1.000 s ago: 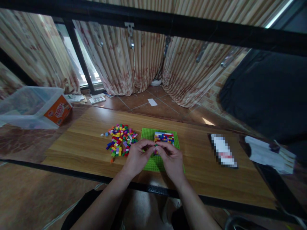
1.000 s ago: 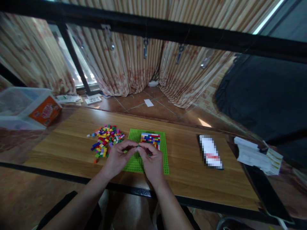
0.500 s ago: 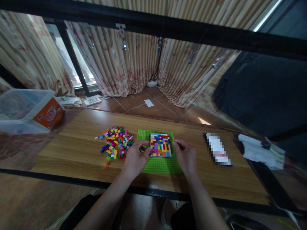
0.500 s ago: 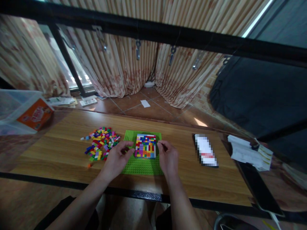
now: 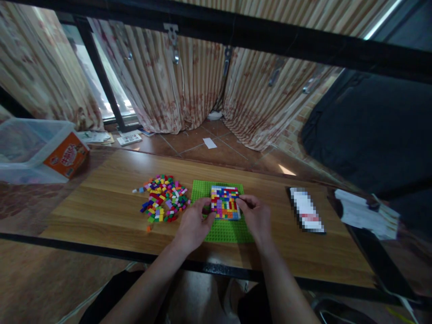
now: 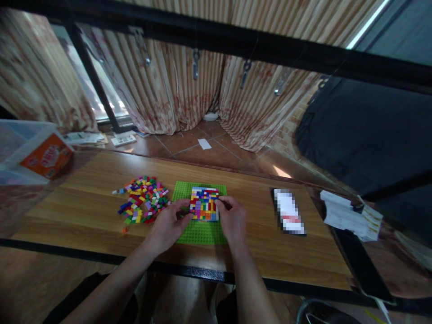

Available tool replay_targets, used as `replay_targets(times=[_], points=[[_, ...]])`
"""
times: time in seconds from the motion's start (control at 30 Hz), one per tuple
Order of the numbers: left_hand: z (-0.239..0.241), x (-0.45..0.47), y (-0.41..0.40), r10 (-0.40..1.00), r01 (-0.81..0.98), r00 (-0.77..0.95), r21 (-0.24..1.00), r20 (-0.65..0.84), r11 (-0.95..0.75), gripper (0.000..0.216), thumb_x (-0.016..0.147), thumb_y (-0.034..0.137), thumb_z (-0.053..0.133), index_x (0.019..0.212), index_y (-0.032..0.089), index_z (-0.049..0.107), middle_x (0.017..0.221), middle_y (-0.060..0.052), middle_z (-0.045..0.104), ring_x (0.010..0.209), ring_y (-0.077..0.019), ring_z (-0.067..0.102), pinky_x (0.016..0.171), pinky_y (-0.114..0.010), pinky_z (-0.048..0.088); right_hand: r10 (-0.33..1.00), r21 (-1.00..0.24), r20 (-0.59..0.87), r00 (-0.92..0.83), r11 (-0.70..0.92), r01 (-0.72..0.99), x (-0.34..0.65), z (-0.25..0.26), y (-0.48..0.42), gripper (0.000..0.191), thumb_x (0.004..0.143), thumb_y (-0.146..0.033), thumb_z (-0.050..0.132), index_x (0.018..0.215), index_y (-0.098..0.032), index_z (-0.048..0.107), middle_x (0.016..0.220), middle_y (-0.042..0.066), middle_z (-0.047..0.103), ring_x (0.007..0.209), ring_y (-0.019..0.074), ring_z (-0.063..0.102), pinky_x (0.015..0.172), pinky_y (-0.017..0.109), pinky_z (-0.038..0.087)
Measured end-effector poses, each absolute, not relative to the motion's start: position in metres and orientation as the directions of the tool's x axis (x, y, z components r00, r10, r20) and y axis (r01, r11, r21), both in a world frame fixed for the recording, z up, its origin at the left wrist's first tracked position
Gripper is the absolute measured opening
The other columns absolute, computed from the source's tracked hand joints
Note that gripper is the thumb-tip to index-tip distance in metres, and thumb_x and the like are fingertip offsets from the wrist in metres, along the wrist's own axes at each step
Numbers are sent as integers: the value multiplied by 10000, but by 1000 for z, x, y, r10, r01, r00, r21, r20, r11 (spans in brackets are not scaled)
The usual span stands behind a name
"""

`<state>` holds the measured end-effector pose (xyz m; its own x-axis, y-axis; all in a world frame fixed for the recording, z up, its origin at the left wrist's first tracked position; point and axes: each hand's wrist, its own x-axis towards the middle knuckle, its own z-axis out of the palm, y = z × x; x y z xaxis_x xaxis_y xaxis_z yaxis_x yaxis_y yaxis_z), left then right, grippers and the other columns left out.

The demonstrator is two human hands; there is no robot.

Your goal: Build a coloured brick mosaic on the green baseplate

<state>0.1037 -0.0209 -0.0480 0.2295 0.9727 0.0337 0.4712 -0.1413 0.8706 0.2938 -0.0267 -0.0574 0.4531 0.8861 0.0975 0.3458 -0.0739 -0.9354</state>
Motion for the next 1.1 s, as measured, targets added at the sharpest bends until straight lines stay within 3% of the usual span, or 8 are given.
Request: replay_targets(times=[0.33,0.73,0.97,1.1], points=[[-45,104,-22,972,514,235,845,28,-149,307,838,168,609,1144,174,625,1087,-67,725,885,-193,688,785,-323,552,865,-976,-33,502,-135,169,295,-66,-23,397,739,-547,653,781,-163,740,620,28,694,588,186,634,561,288,493],[-48,106,-24,973,542,218,820,74,-184,312,832,140,607,1139,172,646,1038,-67,715,848,-183,682,819,-328,548,843,-988,-76,532,-137,75,291,-72,-17,401,651,-513,747,812,-147,762,749,74,760,630,203,668,606,316,522],[-52,106,-23,969,524,228,826,97,-206,313,826,135,614,1135,165,658,1033,-71,710,860,-184,669,850,-343,544,868,-969,4,497,-120,216,294,-74,-18,410,707,-533,697,820,-143,752,779,87,762,677,210,674,636,318,520],[-50,104,-23,968,521,236,829,89,-203,329,835,133,602,1161,144,645,1045,-84,710,858,-183,668,845,-346,544,887,-975,-55,458,-147,168,295,-73,-19,490,711,-613,678,810,-138,742,736,79,750,615,199,653,590,307,502]])
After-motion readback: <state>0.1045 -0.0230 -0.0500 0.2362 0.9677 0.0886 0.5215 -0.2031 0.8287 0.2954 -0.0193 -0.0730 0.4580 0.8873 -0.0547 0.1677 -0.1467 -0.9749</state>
